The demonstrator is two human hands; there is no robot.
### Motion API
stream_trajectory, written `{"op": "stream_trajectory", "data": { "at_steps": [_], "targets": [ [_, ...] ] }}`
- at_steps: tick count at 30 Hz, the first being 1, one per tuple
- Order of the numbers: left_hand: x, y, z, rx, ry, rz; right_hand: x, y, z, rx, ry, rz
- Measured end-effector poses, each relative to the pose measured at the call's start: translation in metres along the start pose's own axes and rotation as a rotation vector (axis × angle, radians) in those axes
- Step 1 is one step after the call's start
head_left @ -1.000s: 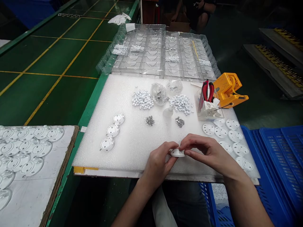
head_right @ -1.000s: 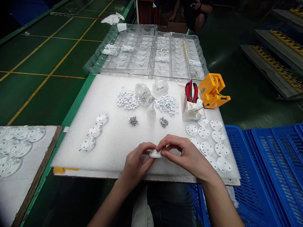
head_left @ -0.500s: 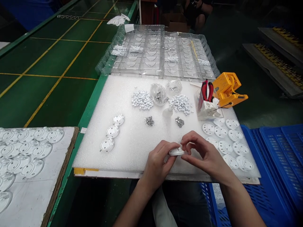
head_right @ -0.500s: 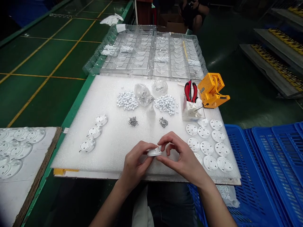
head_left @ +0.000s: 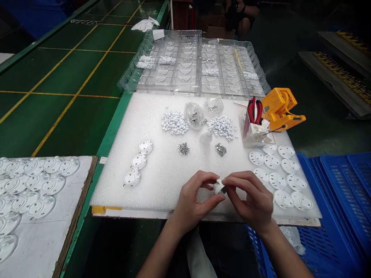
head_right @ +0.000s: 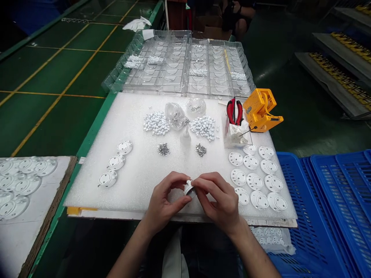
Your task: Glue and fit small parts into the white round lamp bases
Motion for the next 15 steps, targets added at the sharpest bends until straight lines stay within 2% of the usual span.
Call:
{"op": "stream_trajectory", "data": {
  "at_steps": [4, 9, 15],
  "targets": [
    [0.004, 0.004, -0.002, 0.02, -0.05, 0.031, 0.0, 0.0, 0.0, -0.013, 0.056, 0.043],
    [0.005, 0.006, -0.005, -0.014, -0.049, 0.088, -0.003, -0.005, -0.007, -0.098, 0.208, 0.06],
    [0.006, 0.004, -0.006, -0.029, -0.014, 0.113, -0.004, -0.007, -0.01, -0.119, 0.27, 0.077]
  ]
}}
Point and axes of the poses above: each hand's wrist, its own y-axis towards the middle knuckle, its own x-axis out of the back of the hand, z = x × y, the point moved 6 cm from there along y, towards the middle knuckle
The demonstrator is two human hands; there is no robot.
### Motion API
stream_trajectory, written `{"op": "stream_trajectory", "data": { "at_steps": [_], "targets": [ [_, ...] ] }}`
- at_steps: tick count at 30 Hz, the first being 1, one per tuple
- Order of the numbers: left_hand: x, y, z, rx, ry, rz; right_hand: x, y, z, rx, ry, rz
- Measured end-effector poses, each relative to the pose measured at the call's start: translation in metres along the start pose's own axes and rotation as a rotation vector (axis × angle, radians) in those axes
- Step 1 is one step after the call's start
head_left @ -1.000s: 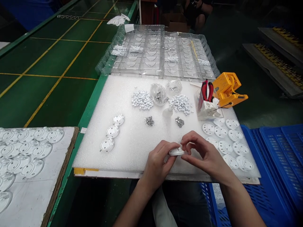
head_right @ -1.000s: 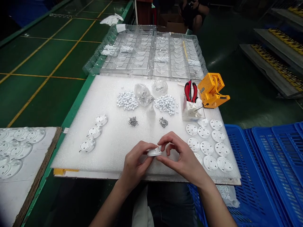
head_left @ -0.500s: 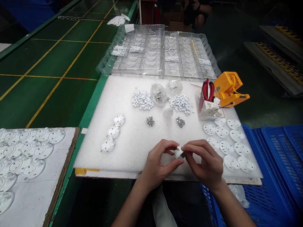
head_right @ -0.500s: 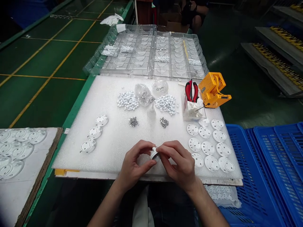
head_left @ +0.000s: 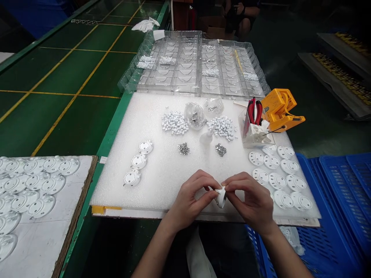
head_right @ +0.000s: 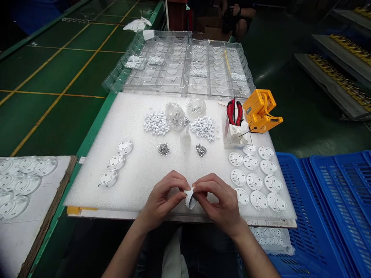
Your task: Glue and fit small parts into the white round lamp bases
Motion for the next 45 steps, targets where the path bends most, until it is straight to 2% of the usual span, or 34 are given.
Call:
{"op": "stream_trajectory", "data": {
  "at_steps": [9, 14, 19, 25, 28, 32, 36, 40, 43, 45],
  "targets": [
    [-0.006, -0.004, -0.003, -0.103, 0.091, 0.021, 0.001, -0.007, -0.007, -0.023, 0.018, -0.022],
    [-0.011, -0.007, -0.002, -0.137, 0.055, 0.087, 0.001, -0.009, -0.011, -0.05, 0.064, -0.053],
    [-0.01, -0.009, 0.0, -0.167, 0.015, 0.063, 0.0, -0.004, -0.01, -0.079, 0.106, -0.044],
    [-0.01, -0.01, 0.006, -0.093, -0.025, 0.052, -0.007, -0.002, -0.014, -0.127, 0.149, -0.065],
    [-0.008, -0.012, 0.012, 0.003, -0.146, -0.002, -0.009, -0.002, -0.01, -0.099, 0.101, -0.088],
    [-0.004, -0.011, 0.019, 0.132, -0.49, -0.106, -0.009, 0.019, -0.004, -0.098, 0.007, -0.032],
    [-0.002, -0.006, 0.019, 0.18, -0.691, -0.183, -0.005, 0.063, -0.026, -0.288, -0.219, -0.112],
    [0.002, -0.006, 0.019, 0.193, -0.74, -0.253, -0.023, 0.096, -0.049, -0.297, -0.445, 0.023],
    [0.005, -0.007, 0.019, 0.209, -0.782, -0.294, -0.021, 0.094, -0.05, -0.299, -0.348, -0.039],
    [0.004, -0.008, 0.018, 0.241, -0.835, -0.323, -0.013, 0.084, -0.045, -0.309, -0.122, -0.123]
  ]
}}
Point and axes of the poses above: each hand's wrist, its own y-axis towards the middle knuckle, its own x-axis out of the back of the hand, z = x × y, the point moved 6 cm from there along y, towards the middle knuckle
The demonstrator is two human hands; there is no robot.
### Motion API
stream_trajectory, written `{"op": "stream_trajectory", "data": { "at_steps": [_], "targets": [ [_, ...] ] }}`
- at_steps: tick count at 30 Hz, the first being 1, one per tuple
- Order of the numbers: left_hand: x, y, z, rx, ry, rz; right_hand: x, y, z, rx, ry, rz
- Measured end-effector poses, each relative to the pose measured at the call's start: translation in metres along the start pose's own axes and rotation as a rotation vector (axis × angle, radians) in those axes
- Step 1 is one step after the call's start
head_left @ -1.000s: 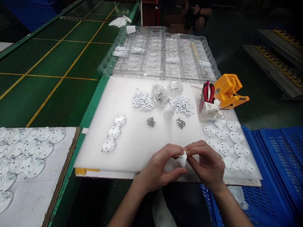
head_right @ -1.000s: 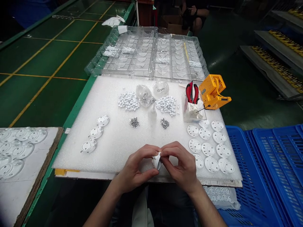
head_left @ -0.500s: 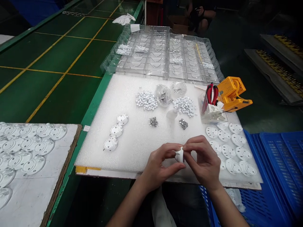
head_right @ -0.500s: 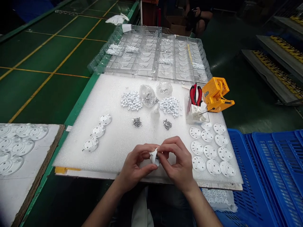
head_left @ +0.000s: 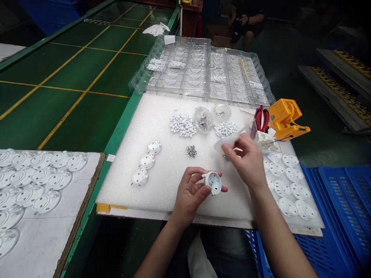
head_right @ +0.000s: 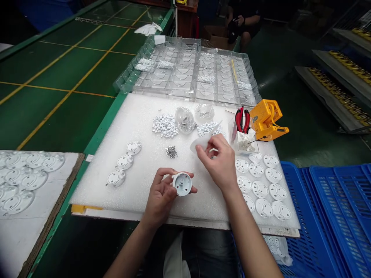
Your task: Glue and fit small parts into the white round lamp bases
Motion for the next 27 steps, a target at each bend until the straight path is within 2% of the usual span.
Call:
{"op": "stream_trajectory", "data": {
  "at_steps": [3, 5, 8, 11, 14, 20, 27],
  "targets": [
    [-0.006, -0.007, 0.007, 0.108, -0.155, -0.082, 0.011, -0.017, -0.004, -0.053, 0.408, -0.009],
    [-0.013, -0.015, 0.019, 0.207, -0.286, -0.123, 0.018, -0.023, -0.011, -0.111, 0.594, -0.044],
    [-0.021, -0.024, 0.036, 0.296, -0.415, -0.181, 0.025, -0.027, -0.023, -0.224, 0.767, -0.153],
    [-0.022, -0.025, 0.042, 0.279, -0.42, -0.221, 0.022, -0.027, -0.026, -0.323, 0.871, -0.133],
    [-0.02, -0.023, 0.04, 0.281, -0.398, -0.254, 0.014, -0.03, -0.022, -0.334, 0.908, -0.069],
    [-0.022, -0.019, 0.036, 0.308, -0.368, -0.289, 0.013, -0.035, -0.017, -0.138, 0.852, -0.119],
    [-0.022, -0.018, 0.037, 0.29, -0.348, -0.319, 0.016, -0.042, -0.022, -0.065, 0.714, -0.066]
  ]
}}
Point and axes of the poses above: each hand's wrist, its own y-axis towards the middle knuckle, its own x-axis out of the back of the hand, z = x × y, the point moved 6 cm from there along y, towards the middle knuckle
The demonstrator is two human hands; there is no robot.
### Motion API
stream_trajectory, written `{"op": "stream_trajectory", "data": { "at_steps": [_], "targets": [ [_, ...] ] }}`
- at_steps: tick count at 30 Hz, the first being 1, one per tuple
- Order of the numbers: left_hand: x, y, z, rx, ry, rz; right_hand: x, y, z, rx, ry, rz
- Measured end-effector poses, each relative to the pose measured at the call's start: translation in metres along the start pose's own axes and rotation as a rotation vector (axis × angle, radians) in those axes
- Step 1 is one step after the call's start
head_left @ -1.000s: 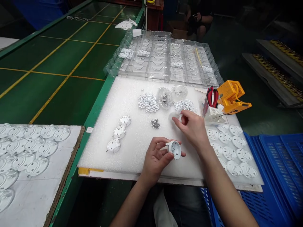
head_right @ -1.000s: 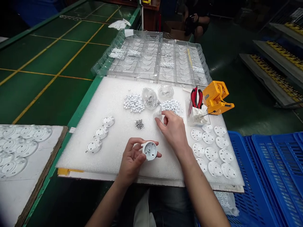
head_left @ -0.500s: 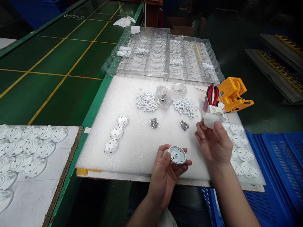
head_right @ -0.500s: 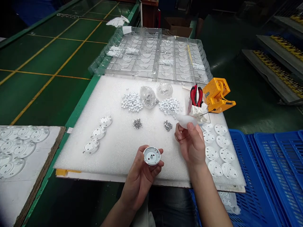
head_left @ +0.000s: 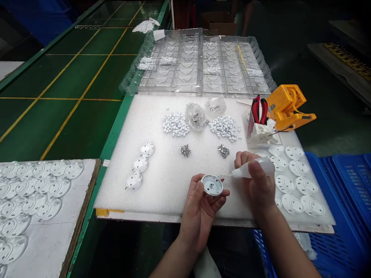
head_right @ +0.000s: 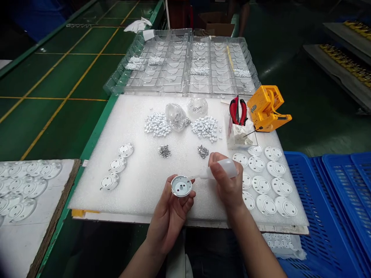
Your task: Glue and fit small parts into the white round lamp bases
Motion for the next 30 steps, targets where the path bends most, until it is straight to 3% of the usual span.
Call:
{"op": "stream_trajectory", "data": {
  "at_steps": [9, 30],
  "targets": [
    [0.002, 0.001, -0.001, 0.004, -0.005, 0.007, 0.01, -0.007, -0.01, -0.032, -0.201, -0.074],
    [0.001, -0.001, 0.0, -0.009, 0.011, 0.016, 0.0, -0.011, -0.002, -0.024, -0.277, -0.041]
  ]
}}
Point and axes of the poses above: each hand's wrist, its own y-axis towards the middle knuckle, its own x-axis out of the back of the hand, z = x × y, the point moved 6 cm from there along y, towards the middle knuckle
